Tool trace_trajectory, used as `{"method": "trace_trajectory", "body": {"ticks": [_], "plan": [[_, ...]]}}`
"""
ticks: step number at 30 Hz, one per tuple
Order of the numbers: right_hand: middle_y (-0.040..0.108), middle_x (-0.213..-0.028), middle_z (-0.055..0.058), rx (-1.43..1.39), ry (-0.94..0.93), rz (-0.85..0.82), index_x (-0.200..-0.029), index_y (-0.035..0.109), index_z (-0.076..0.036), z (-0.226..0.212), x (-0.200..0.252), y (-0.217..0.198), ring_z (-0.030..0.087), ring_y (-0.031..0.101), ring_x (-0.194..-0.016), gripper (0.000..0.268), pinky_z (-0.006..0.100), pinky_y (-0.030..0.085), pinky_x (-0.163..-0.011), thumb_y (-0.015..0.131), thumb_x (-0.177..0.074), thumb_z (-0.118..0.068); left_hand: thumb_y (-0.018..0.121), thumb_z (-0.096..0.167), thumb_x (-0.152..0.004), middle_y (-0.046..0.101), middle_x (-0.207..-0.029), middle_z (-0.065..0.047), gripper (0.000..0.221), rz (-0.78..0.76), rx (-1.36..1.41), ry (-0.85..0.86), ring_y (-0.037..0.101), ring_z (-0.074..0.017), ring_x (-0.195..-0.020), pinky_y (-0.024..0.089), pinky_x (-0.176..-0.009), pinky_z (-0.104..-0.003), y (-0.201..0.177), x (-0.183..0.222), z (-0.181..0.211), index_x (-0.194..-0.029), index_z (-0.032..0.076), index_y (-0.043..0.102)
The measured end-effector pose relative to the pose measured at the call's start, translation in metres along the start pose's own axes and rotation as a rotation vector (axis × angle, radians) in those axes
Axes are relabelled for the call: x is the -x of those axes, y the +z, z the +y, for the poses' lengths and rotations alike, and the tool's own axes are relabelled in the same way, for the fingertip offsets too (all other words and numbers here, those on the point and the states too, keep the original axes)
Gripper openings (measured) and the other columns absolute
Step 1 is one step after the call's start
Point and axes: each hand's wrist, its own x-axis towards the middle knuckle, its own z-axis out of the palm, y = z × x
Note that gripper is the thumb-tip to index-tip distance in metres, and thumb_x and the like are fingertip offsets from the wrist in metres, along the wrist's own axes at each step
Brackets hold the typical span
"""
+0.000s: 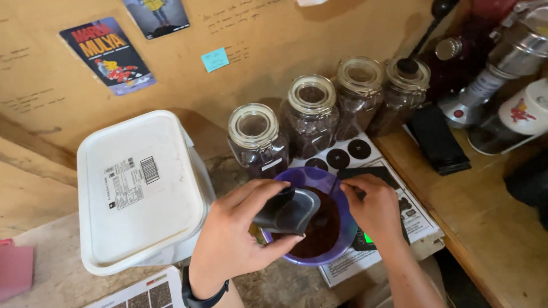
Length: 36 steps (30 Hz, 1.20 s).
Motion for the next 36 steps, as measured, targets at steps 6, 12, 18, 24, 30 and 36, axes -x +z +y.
{"method": "trace_trajectory", "body": {"ticks": [6, 12, 18, 24, 30, 36], "plan": [[0.072, -0.105, 0.009, 0.192, -0.589, -0.057, -0.113, 0.075, -0.005, -0.017, -0.017, -0.003, 0.032, 0.063, -0.092, 0.037, 0.042, 0.055, -0.079, 0.060, -0.082, 0.009, 0.086, 0.032, -0.077, 0.073, -0.120, -0.011, 0.058, 0.010, -0.014, 0.008, 0.075, -0.0264, -0.107, 0.059, -0.091, -0.036, -0.001, 0.002, 0.000, -0.124, 0.006, 0.065], [0.065, -0.098, 0.010, 0.725, -0.908, -0.340, -0.073, 0.068, -0.013, -0.019, -0.019, 0.018, 0.032, 0.055, -0.107, 0.018, 0.040, 0.047, -0.082, 0.072, -0.090, -0.007, 0.088, 0.026, -0.077, 0.072, -0.123, -0.013, 0.059, -0.055, 0.039, 0.031, 0.073, -0.0289, -0.109, 0.060, -0.093, -0.040, 0.003, 0.001, -0.001, -0.126, 0.004, 0.064], [0.068, -0.110, 0.005, 0.815, -0.830, -0.422, -0.093, 0.077, -0.019, -0.014, -0.014, 0.006, 0.031, 0.052, -0.121, 0.013, 0.045, 0.044, -0.092, 0.065, -0.089, -0.017, 0.086, 0.022, -0.076, 0.072, -0.122, -0.010, 0.053, -0.064, 0.059, 0.090, 0.071, -0.0274, -0.113, 0.057, -0.098, -0.040, 0.007, 0.000, -0.005, -0.123, 0.007, 0.066], [0.064, -0.094, 0.009, 0.515, -0.779, -0.227, -0.098, 0.066, -0.008, -0.051, -0.001, -0.069, 0.030, 0.058, -0.082, 0.032, 0.043, 0.044, -0.068, 0.066, -0.071, 0.009, 0.088, 0.020, -0.072, 0.072, -0.124, -0.009, 0.059, -0.092, 0.065, 0.061, 0.071, -0.0270, -0.114, 0.056, -0.100, -0.039, 0.007, 0.000, -0.009, -0.126, 0.009, 0.065], [0.067, -0.103, 0.011, 0.348, -0.770, -0.039, -0.102, 0.072, -0.005, -0.043, 0.014, -0.088, 0.026, 0.066, -0.083, 0.025, 0.040, 0.058, -0.084, 0.063, -0.087, 0.013, 0.087, 0.020, -0.074, 0.072, -0.124, -0.009, 0.058, -0.095, 0.052, 0.064, 0.072, -0.0267, -0.112, 0.056, -0.099, -0.039, 0.012, -0.002, -0.011, -0.126, 0.008, 0.065], [0.076, -0.097, 0.006, 0.233, -0.435, 0.060, -0.104, 0.078, -0.005, -0.038, 0.034, -0.119, 0.013, 0.069, -0.075, 0.015, 0.024, 0.055, -0.063, 0.076, -0.089, -0.007, 0.085, 0.019, -0.076, 0.071, -0.124, -0.008, 0.057, -0.110, 0.031, 0.037, 0.072, -0.0268, -0.107, 0.057, -0.094, -0.037, 0.018, -0.004, -0.012, -0.127, 0.007, 0.064]]}}
